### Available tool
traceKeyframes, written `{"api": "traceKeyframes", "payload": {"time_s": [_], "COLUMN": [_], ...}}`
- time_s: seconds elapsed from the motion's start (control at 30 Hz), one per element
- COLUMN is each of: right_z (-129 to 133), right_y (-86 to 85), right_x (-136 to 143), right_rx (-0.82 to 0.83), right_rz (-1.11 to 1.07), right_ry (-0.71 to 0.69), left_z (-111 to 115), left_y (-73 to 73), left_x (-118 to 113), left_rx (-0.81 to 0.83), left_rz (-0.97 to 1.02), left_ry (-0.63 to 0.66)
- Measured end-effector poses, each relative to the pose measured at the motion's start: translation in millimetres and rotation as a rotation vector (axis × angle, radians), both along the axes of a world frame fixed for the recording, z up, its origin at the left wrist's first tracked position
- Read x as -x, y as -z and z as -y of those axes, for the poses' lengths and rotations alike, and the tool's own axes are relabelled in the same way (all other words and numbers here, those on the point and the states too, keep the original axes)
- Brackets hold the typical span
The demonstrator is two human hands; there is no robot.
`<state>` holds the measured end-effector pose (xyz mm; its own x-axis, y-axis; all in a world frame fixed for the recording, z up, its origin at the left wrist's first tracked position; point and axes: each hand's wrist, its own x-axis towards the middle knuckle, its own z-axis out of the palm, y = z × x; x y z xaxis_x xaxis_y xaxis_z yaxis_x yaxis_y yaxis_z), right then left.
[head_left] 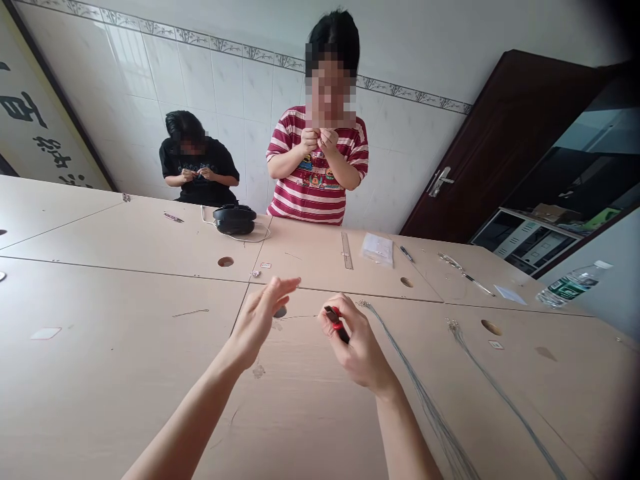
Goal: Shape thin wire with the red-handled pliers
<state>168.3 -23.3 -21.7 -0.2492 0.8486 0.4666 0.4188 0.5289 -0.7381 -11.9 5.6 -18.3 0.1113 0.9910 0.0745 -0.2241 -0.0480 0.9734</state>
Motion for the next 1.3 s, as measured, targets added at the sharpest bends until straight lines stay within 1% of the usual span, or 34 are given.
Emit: {"api": "traceKeyframes", "payload": {"time_s": [0.1,0.3,0.57,0.7,0.83,1.0,1.1,1.2,1.27,1.3], "right_z": [0,-1,-5,-6,-7,-9,-11,-13,-13,-13], "right_y": [-0.7,-0.7,-1.2,0.9,2.6,3.2,4.8,7.0,8.2,8.7], "right_x": [-1,-6,-13,-13,-13,-16,-17,-15,-11,-9], "right_rx": [-0.027,-0.101,-0.106,-0.109,-0.120,-0.124,-0.108,-0.086,-0.072,-0.067], "right_rz": [-0.003,-0.010,-0.025,-0.042,-0.050,-0.067,-0.072,-0.083,-0.096,-0.103], "right_ry": [0.013,0.036,0.120,0.144,0.154,0.208,0.225,0.222,0.210,0.201], "left_z": [4,7,11,11,10,10,12,16,20,22], "left_y": [3.3,7.4,0.4,-1.0,1.4,1.7,1.5,6.2,10.8,12.3], "left_x": [-6,-8,-7,-8,-8,-8,-11,-14,-14,-13], "left_rx": [0.033,0.076,0.139,0.172,0.222,0.266,0.258,0.268,0.263,0.247], "left_rz": [-0.116,-0.195,-0.229,-0.160,-0.070,-0.036,0.020,0.121,0.220,0.284], "left_ry": [0.149,0.461,0.681,0.789,0.916,1.058,1.220,1.359,1.371,1.334]}}
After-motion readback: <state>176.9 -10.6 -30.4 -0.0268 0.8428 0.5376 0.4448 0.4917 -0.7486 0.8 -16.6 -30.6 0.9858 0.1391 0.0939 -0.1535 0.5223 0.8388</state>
